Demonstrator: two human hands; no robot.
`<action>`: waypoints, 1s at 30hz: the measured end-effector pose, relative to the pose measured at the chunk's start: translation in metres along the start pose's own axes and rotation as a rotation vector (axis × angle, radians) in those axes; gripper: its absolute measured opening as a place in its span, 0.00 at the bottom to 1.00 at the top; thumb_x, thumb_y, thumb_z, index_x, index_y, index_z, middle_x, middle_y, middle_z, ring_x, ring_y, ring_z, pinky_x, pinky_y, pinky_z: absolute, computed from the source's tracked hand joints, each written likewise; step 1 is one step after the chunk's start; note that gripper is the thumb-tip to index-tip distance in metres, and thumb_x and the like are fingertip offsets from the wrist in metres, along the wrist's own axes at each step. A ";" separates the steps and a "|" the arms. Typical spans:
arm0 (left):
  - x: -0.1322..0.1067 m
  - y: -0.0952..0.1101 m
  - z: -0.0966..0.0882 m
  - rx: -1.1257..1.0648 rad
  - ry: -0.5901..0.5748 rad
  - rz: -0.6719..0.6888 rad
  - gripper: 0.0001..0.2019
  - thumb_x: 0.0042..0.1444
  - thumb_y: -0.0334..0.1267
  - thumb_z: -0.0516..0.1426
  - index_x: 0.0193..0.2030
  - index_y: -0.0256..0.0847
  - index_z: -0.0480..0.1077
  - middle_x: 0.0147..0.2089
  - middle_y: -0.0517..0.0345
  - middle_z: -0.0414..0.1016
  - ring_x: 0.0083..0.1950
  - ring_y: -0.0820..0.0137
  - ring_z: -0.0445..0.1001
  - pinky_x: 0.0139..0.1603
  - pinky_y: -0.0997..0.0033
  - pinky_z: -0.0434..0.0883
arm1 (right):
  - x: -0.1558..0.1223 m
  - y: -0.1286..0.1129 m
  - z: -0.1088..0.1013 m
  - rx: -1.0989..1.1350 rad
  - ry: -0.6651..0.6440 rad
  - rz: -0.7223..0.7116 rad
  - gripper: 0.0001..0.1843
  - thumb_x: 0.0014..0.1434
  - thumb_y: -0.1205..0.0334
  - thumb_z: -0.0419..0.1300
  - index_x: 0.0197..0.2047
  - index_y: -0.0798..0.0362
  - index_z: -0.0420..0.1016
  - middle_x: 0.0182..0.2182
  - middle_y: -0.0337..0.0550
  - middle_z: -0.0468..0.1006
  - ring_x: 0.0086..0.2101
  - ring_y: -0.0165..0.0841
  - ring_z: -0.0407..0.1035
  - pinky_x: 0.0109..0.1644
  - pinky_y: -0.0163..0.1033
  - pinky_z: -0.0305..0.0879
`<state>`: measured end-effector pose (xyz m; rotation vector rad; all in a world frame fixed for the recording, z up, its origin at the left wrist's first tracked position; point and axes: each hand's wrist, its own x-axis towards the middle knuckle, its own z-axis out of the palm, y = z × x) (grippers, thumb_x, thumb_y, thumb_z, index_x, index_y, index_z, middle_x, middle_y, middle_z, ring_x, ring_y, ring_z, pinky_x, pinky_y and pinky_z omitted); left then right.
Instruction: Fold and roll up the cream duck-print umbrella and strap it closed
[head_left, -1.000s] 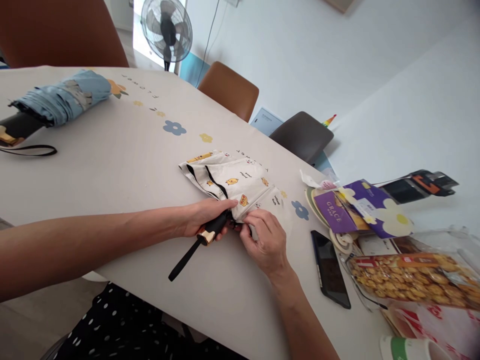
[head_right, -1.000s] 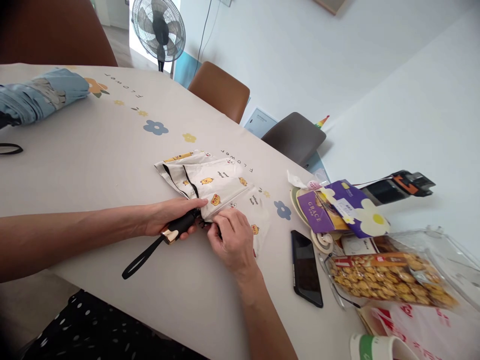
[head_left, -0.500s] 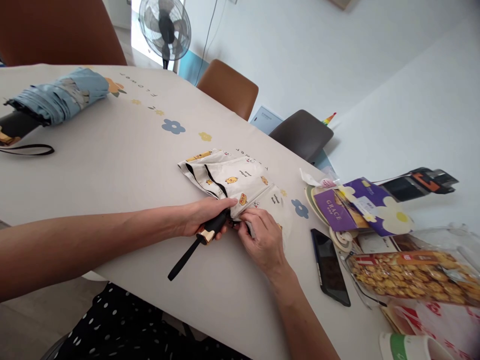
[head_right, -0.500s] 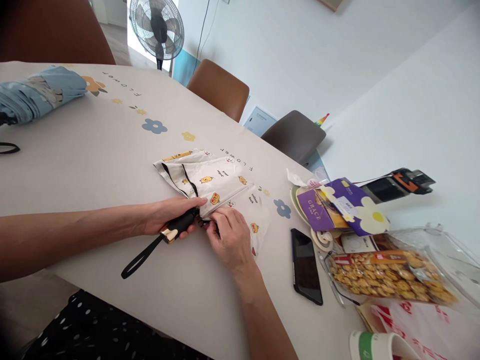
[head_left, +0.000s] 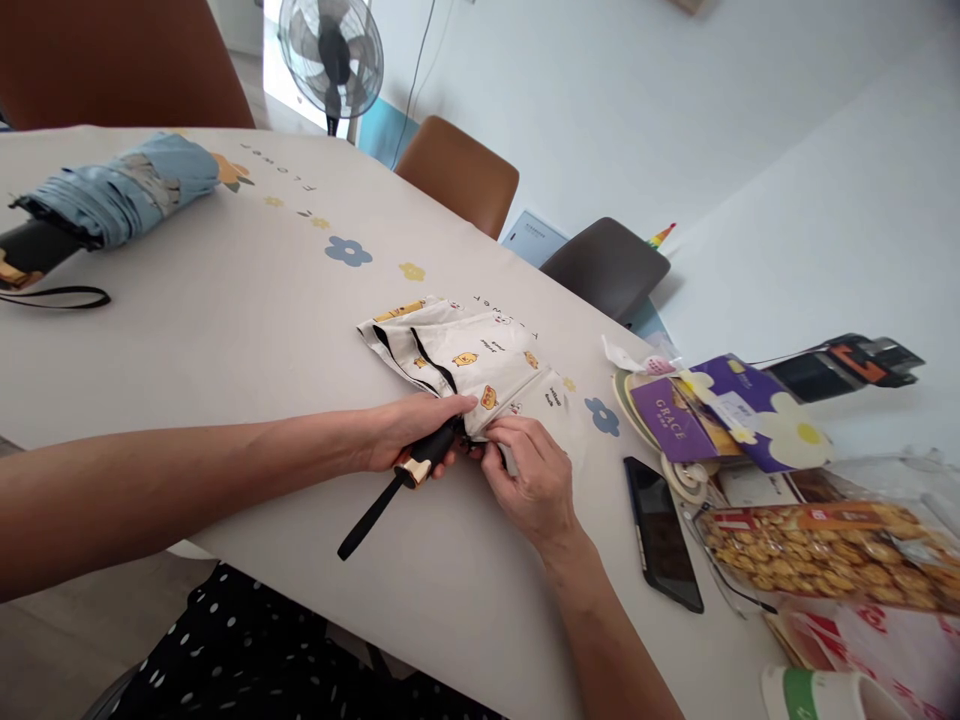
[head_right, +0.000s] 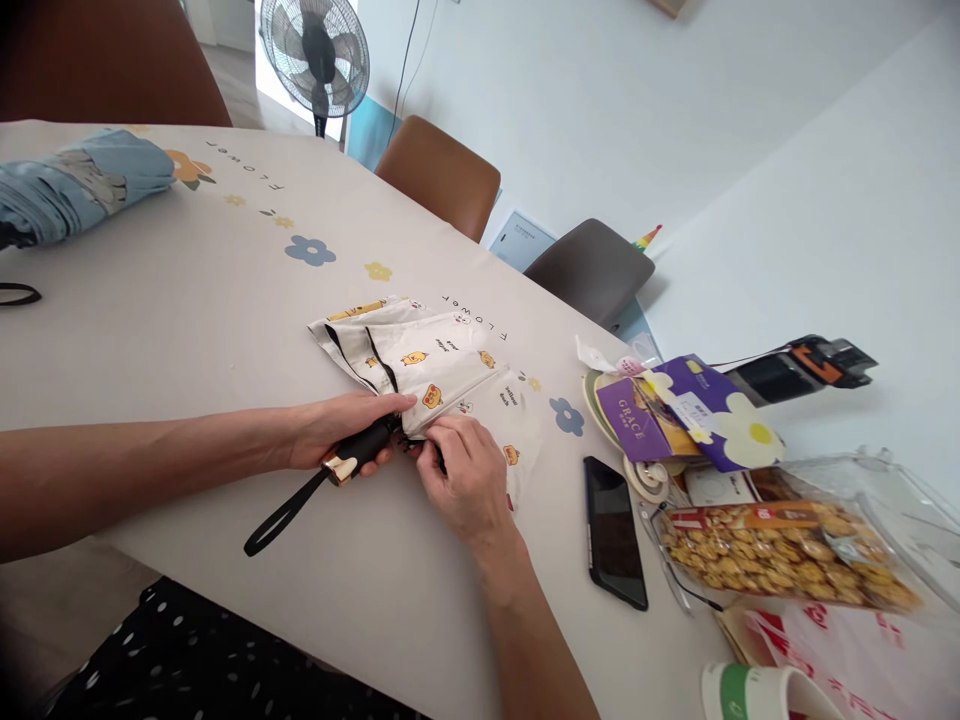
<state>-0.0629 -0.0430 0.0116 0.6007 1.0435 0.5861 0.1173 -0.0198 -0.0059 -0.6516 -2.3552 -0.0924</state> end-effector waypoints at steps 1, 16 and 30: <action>0.000 0.000 0.000 0.000 0.002 -0.001 0.21 0.53 0.55 0.50 0.31 0.35 0.66 0.19 0.60 0.66 0.15 0.76 0.64 0.10 0.78 0.60 | 0.000 0.000 0.000 0.001 0.000 -0.001 0.11 0.50 0.76 0.55 0.35 0.52 0.68 0.32 0.45 0.75 0.35 0.34 0.70 0.38 0.41 0.69; 0.003 -0.003 -0.001 -0.004 0.008 0.007 0.22 0.52 0.56 0.51 0.31 0.35 0.67 0.20 0.59 0.67 0.15 0.76 0.64 0.11 0.78 0.59 | -0.001 0.000 0.000 0.006 0.015 0.006 0.11 0.50 0.76 0.56 0.36 0.52 0.69 0.33 0.45 0.76 0.36 0.34 0.71 0.39 0.40 0.69; 0.001 -0.001 0.001 0.037 0.018 0.005 0.22 0.53 0.55 0.50 0.29 0.34 0.68 0.19 0.59 0.65 0.15 0.75 0.64 0.10 0.78 0.57 | -0.002 -0.001 0.001 -0.004 -0.027 0.046 0.11 0.51 0.76 0.55 0.35 0.52 0.70 0.34 0.43 0.76 0.35 0.32 0.70 0.37 0.37 0.69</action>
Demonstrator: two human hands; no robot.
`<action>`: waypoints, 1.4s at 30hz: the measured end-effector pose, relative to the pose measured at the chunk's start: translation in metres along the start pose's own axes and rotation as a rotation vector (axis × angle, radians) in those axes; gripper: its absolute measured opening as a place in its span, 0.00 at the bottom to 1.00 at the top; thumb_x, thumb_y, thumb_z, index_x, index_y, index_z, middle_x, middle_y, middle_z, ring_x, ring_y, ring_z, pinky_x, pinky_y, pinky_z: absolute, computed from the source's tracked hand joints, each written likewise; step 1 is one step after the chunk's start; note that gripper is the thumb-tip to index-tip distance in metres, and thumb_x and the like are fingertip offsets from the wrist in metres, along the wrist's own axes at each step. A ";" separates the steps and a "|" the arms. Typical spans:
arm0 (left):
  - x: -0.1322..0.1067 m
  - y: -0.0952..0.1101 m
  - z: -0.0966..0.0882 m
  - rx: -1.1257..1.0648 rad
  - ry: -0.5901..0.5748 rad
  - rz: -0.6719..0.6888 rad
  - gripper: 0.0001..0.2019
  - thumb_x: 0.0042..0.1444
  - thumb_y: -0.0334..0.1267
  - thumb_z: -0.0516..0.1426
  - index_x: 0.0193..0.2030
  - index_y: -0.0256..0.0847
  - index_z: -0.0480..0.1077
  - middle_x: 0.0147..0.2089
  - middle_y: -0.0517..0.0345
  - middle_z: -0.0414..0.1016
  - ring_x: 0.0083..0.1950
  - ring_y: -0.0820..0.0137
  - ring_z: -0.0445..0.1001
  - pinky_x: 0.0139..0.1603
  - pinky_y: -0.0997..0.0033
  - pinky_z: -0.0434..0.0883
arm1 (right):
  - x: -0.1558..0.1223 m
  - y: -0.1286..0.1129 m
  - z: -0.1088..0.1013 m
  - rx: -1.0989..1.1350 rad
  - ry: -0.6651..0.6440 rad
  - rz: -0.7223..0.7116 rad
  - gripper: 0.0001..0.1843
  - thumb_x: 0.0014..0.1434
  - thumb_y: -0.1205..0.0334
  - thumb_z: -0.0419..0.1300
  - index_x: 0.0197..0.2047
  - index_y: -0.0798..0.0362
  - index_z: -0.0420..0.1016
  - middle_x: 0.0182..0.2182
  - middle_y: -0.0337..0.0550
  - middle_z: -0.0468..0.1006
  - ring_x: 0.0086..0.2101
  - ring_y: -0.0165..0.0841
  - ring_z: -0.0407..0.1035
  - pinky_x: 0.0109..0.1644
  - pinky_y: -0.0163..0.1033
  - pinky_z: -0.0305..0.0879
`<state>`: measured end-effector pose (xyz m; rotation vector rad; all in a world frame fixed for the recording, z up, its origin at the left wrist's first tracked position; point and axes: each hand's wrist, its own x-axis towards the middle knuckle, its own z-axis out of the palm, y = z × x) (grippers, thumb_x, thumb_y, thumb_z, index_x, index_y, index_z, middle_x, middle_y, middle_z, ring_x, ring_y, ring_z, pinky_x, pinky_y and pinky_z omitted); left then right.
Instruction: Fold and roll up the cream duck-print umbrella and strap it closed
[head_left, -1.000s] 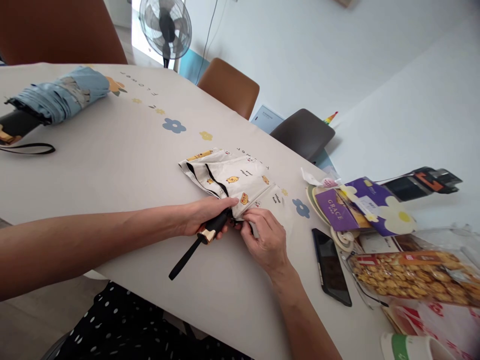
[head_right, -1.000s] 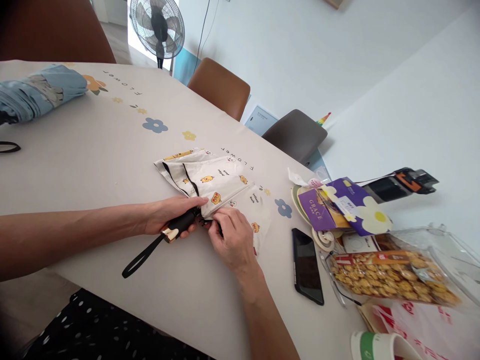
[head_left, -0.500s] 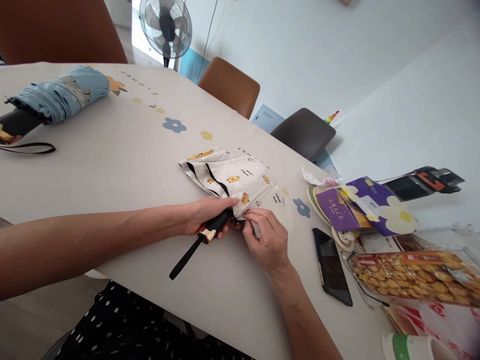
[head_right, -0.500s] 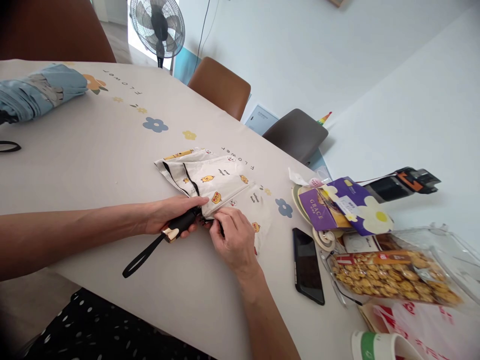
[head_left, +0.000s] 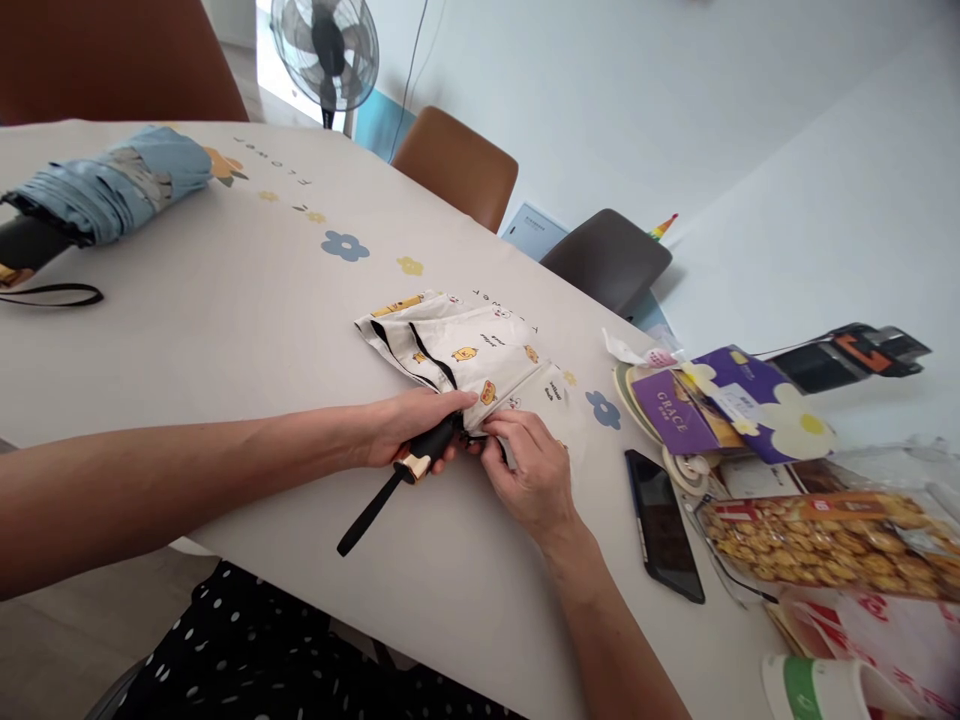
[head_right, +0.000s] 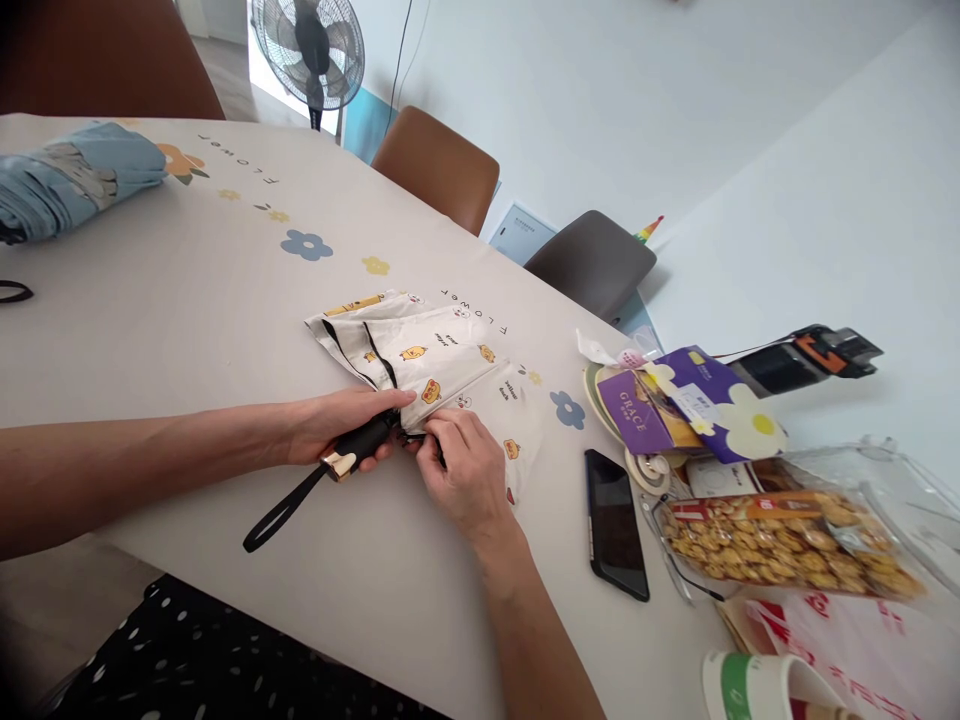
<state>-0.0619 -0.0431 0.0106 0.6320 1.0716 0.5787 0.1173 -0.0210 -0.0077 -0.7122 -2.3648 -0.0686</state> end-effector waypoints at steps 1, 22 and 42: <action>0.000 0.000 0.000 0.001 -0.001 0.003 0.22 0.53 0.55 0.50 0.29 0.34 0.68 0.19 0.59 0.65 0.15 0.75 0.64 0.10 0.78 0.57 | 0.000 0.000 0.000 0.000 0.001 0.000 0.11 0.51 0.76 0.55 0.35 0.52 0.70 0.34 0.43 0.76 0.35 0.32 0.70 0.37 0.37 0.69; 0.000 0.000 0.000 0.009 0.000 0.006 0.21 0.52 0.55 0.51 0.29 0.34 0.68 0.19 0.59 0.65 0.15 0.75 0.64 0.09 0.78 0.58 | 0.000 0.000 0.000 0.003 0.016 0.009 0.12 0.50 0.76 0.53 0.34 0.51 0.70 0.33 0.43 0.76 0.35 0.33 0.71 0.36 0.38 0.70; 0.002 -0.002 -0.002 0.010 -0.031 0.021 0.21 0.52 0.54 0.52 0.29 0.35 0.69 0.20 0.59 0.66 0.16 0.75 0.65 0.10 0.78 0.58 | -0.001 0.002 0.000 0.033 0.054 0.049 0.13 0.50 0.77 0.52 0.34 0.51 0.70 0.33 0.44 0.76 0.36 0.34 0.71 0.40 0.41 0.70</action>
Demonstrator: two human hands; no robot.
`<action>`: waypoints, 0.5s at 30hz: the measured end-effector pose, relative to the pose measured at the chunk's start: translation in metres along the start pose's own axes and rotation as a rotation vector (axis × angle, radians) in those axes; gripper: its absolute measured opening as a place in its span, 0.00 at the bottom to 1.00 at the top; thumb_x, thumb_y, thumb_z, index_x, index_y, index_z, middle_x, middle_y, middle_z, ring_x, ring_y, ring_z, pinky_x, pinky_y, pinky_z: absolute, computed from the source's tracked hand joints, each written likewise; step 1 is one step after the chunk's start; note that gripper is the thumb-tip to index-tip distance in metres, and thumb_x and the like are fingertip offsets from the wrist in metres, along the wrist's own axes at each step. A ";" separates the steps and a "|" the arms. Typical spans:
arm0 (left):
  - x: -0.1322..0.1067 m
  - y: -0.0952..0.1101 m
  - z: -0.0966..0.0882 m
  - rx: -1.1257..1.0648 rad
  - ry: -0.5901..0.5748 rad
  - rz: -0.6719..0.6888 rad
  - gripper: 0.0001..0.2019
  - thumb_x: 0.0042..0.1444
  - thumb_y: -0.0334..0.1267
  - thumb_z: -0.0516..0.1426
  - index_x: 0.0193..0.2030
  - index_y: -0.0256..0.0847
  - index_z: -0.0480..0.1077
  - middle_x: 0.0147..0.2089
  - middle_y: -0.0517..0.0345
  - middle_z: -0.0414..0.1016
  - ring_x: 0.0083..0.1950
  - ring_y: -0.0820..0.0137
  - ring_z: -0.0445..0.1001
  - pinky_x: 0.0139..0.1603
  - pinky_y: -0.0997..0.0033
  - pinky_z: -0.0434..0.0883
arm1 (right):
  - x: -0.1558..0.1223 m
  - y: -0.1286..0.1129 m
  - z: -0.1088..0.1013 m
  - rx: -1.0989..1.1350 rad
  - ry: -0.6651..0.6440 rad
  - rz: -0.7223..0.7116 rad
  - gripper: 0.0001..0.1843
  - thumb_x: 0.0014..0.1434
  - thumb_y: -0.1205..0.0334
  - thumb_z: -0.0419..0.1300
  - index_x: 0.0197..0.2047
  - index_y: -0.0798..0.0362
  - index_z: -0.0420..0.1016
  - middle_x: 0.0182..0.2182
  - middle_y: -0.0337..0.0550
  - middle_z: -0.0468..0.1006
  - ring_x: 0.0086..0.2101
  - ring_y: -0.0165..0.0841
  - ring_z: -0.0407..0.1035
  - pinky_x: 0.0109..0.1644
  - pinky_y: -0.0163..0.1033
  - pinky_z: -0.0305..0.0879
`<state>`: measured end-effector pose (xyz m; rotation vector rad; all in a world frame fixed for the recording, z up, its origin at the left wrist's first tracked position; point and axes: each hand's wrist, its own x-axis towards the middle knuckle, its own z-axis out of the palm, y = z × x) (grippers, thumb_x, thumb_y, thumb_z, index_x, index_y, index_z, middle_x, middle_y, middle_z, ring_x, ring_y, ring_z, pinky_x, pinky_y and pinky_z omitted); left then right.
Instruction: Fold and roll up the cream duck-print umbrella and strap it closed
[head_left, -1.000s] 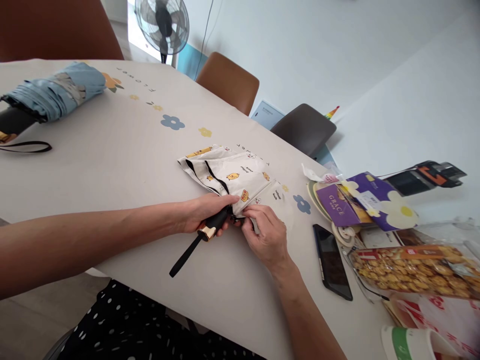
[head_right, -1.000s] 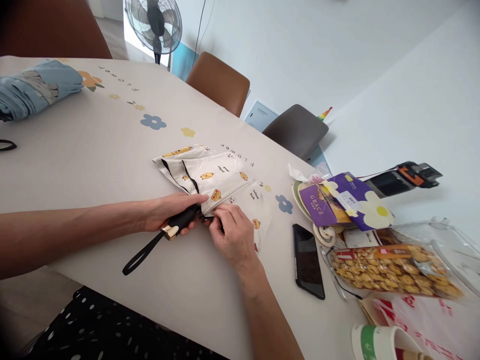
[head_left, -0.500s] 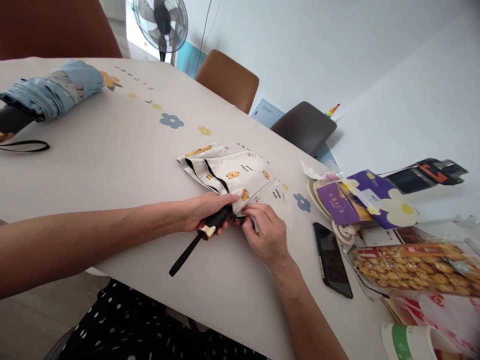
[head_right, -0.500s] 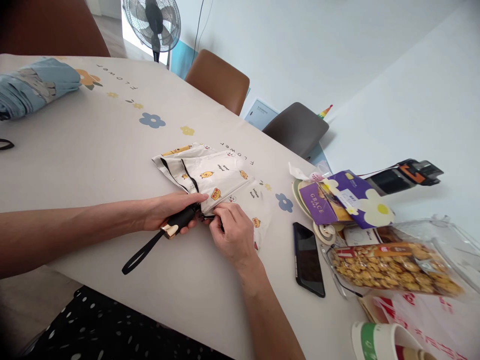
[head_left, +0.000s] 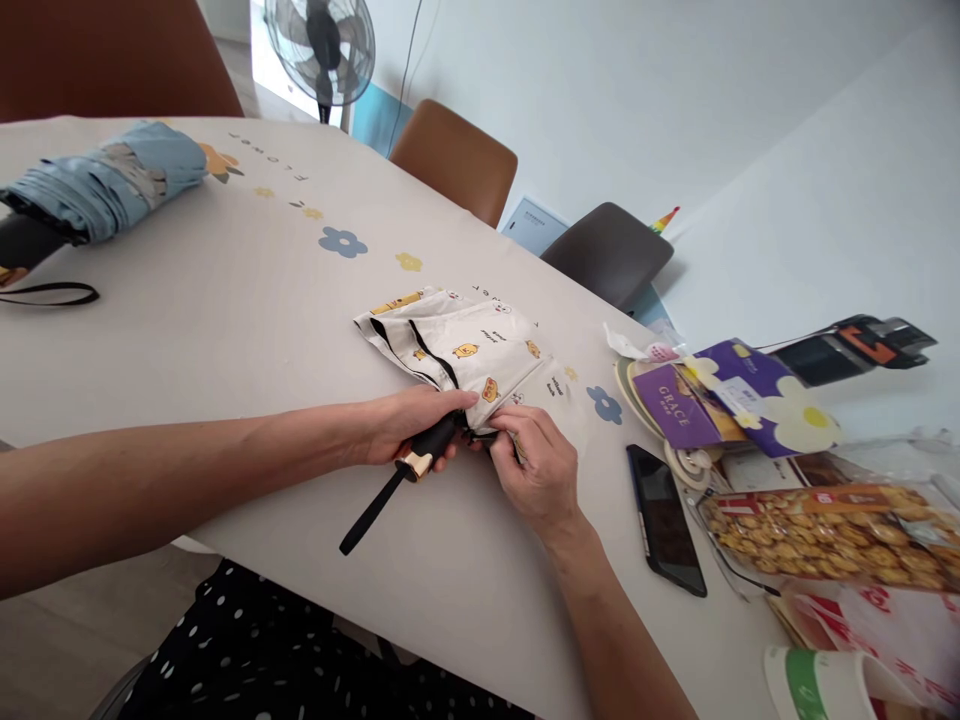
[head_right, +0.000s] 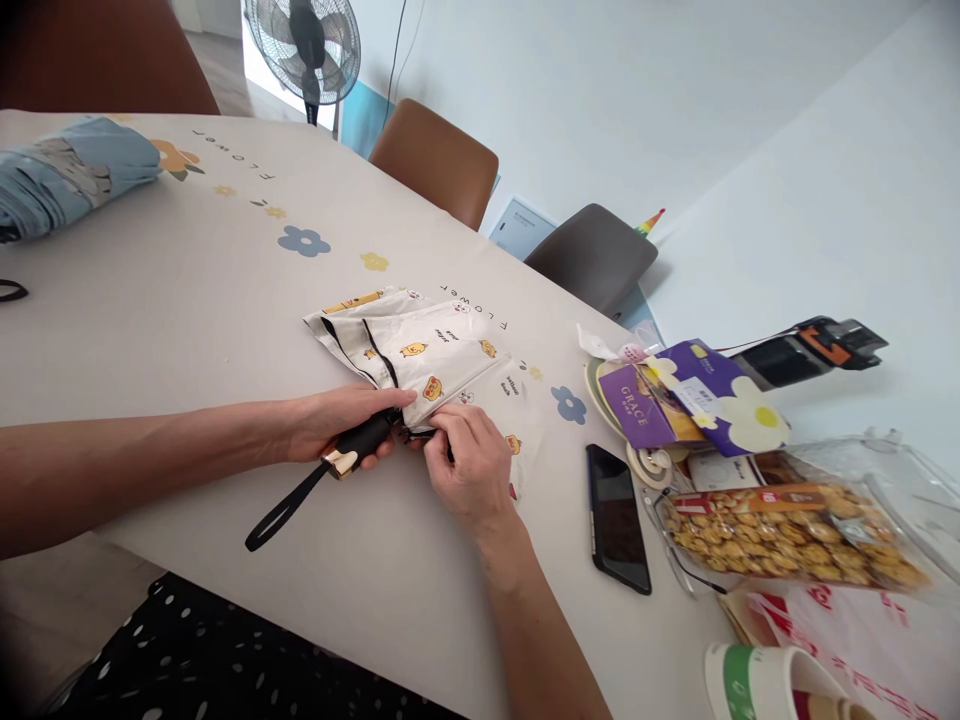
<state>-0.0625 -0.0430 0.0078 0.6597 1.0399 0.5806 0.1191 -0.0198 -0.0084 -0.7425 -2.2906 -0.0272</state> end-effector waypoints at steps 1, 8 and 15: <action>0.000 0.000 0.000 0.001 -0.003 0.005 0.20 0.52 0.54 0.52 0.29 0.35 0.69 0.20 0.59 0.66 0.16 0.75 0.65 0.10 0.78 0.59 | 0.000 0.001 0.000 0.003 0.020 0.017 0.13 0.51 0.77 0.51 0.34 0.51 0.70 0.34 0.44 0.76 0.36 0.34 0.71 0.40 0.41 0.69; -0.001 -0.001 0.000 0.045 -0.007 -0.011 0.21 0.49 0.56 0.54 0.29 0.36 0.68 0.20 0.60 0.66 0.15 0.76 0.64 0.08 0.79 0.58 | -0.002 0.010 -0.002 0.060 0.115 0.365 0.09 0.55 0.70 0.51 0.38 0.51 0.70 0.36 0.44 0.75 0.40 0.34 0.70 0.46 0.44 0.67; -0.005 0.000 0.004 0.079 -0.012 -0.005 0.19 0.50 0.55 0.54 0.28 0.37 0.66 0.19 0.62 0.65 0.14 0.78 0.62 0.09 0.80 0.59 | -0.004 0.020 -0.001 0.178 0.071 0.657 0.15 0.56 0.59 0.55 0.46 0.54 0.67 0.46 0.48 0.72 0.47 0.37 0.66 0.53 0.48 0.62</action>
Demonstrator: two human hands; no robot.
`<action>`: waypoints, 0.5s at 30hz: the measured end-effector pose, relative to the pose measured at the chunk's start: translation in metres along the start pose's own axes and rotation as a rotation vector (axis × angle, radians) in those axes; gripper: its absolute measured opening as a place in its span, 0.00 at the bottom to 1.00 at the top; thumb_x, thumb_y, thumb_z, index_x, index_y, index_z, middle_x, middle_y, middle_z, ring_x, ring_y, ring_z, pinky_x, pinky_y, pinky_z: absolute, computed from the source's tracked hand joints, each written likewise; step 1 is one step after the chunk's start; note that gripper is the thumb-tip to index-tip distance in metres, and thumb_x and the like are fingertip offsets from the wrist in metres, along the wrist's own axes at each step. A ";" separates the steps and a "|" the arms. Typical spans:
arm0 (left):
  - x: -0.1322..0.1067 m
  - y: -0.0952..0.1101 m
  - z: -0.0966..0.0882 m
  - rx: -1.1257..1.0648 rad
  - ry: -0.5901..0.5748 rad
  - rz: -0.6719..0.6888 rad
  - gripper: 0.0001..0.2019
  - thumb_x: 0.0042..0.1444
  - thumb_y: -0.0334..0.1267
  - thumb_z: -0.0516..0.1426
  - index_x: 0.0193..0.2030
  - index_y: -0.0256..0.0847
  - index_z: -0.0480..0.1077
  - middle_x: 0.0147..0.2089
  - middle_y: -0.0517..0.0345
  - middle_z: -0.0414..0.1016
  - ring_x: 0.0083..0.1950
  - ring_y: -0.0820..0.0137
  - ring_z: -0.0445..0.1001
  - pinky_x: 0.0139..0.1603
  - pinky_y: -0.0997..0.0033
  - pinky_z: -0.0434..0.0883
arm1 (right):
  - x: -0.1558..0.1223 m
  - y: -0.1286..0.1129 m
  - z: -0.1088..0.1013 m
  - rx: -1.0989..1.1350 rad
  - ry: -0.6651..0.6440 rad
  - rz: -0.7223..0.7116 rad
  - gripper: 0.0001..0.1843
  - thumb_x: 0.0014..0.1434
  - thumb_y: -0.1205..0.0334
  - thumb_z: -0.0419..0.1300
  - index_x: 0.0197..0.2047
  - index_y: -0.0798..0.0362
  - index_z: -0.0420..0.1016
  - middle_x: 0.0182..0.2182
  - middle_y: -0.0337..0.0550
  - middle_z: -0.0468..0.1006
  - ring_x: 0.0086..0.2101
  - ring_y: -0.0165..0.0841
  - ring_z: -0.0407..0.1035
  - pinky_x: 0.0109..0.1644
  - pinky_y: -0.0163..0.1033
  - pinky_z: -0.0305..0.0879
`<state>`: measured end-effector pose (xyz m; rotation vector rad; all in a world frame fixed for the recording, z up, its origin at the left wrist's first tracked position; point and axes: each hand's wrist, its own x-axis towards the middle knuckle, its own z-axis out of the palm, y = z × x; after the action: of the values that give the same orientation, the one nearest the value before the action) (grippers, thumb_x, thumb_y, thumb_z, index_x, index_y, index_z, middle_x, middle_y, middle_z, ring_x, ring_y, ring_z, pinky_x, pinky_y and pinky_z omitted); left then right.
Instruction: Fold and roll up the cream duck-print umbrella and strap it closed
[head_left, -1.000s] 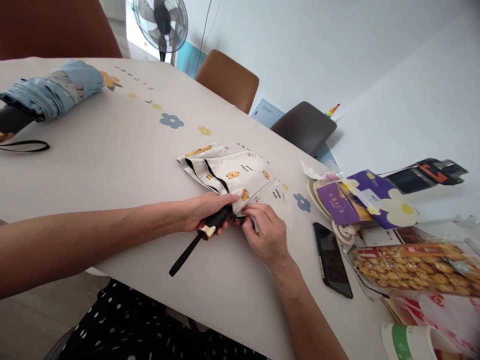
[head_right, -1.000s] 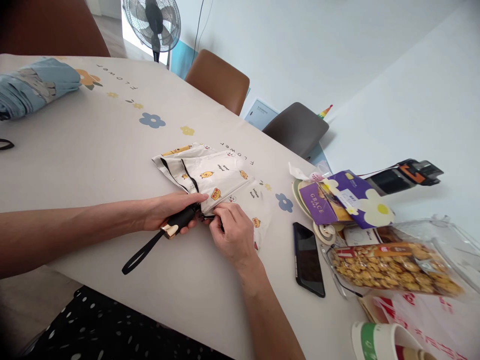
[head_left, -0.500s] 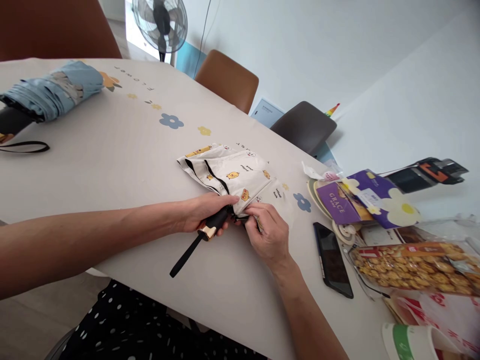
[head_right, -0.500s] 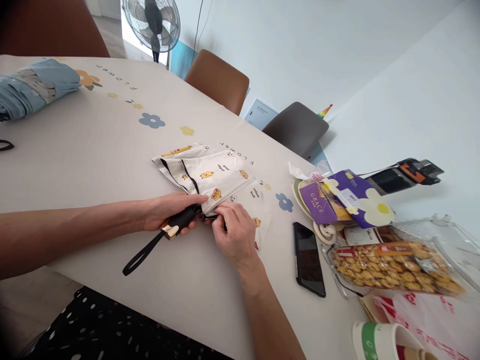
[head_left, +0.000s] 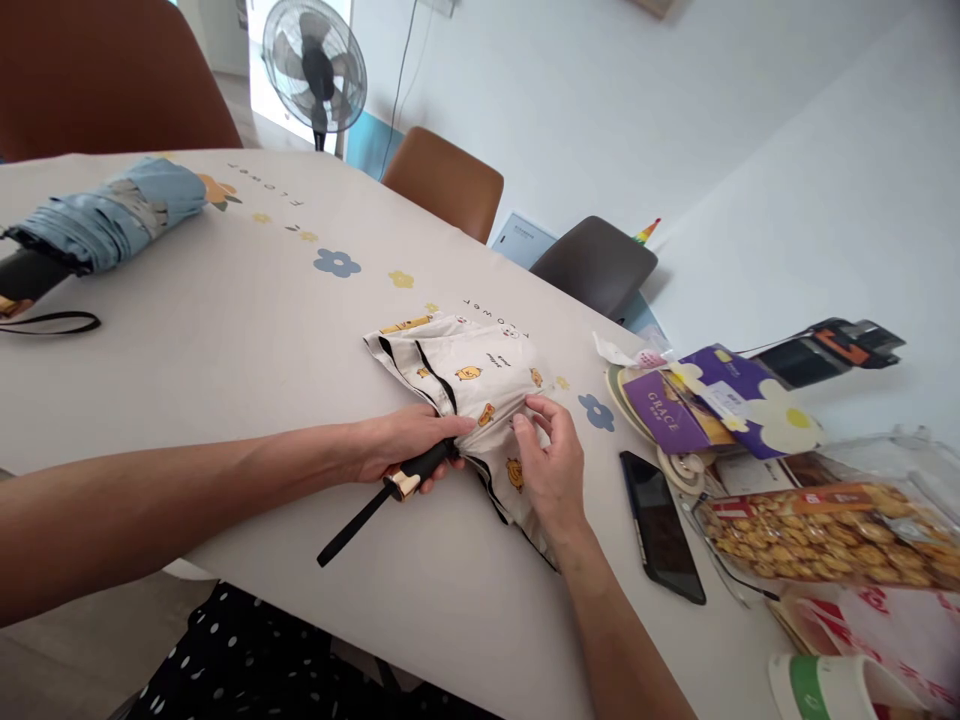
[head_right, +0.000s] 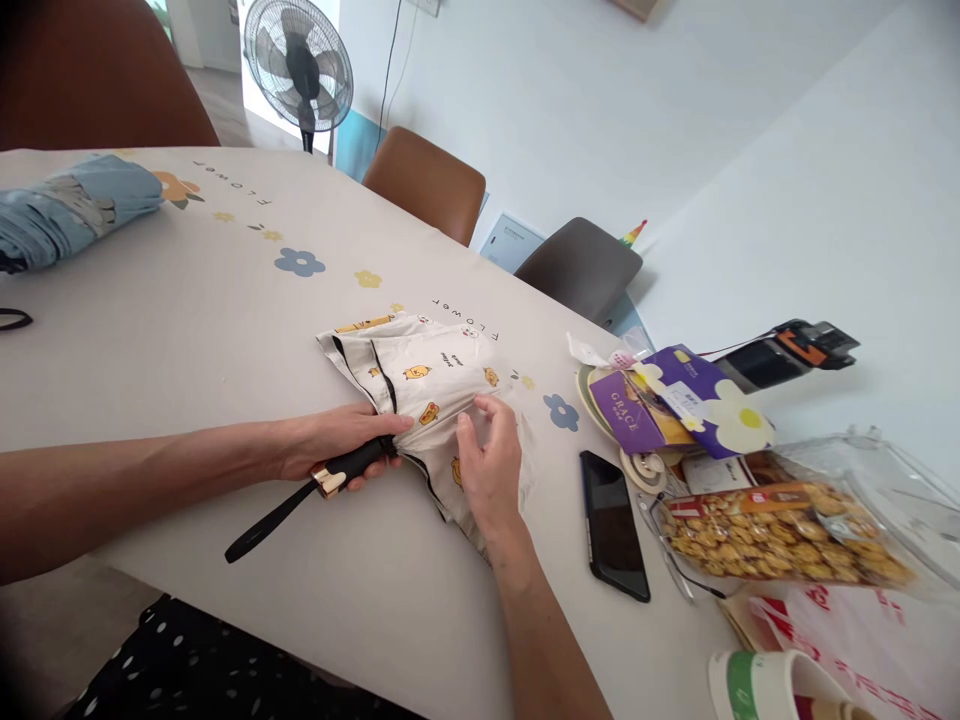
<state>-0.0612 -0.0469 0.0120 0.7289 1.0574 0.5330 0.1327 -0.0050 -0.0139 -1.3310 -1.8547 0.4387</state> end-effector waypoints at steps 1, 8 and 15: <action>-0.001 0.000 0.001 0.007 -0.003 0.003 0.19 0.50 0.54 0.55 0.28 0.37 0.66 0.19 0.62 0.65 0.14 0.78 0.62 0.09 0.80 0.60 | 0.001 0.002 -0.001 0.004 0.011 0.023 0.15 0.56 0.58 0.54 0.46 0.53 0.67 0.47 0.49 0.71 0.48 0.37 0.65 0.53 0.48 0.61; 0.000 -0.002 0.000 0.015 -0.051 0.015 0.18 0.51 0.53 0.55 0.31 0.37 0.67 0.28 0.58 0.72 0.15 0.80 0.63 0.10 0.80 0.61 | 0.015 0.034 -0.009 -0.087 0.114 0.021 0.20 0.54 0.53 0.55 0.48 0.54 0.66 0.49 0.52 0.70 0.50 0.40 0.64 0.51 0.47 0.60; 0.001 -0.006 0.000 -0.059 -0.043 0.053 0.17 0.50 0.52 0.56 0.32 0.37 0.67 0.29 0.57 0.73 0.15 0.80 0.63 0.12 0.79 0.63 | 0.032 0.061 -0.027 -0.273 0.013 0.191 0.20 0.54 0.47 0.52 0.35 0.55 0.73 0.33 0.51 0.77 0.34 0.42 0.68 0.39 0.47 0.62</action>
<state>-0.0604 -0.0497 0.0071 0.7144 0.9811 0.5891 0.1875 0.0434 -0.0258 -1.6992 -1.8314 0.2796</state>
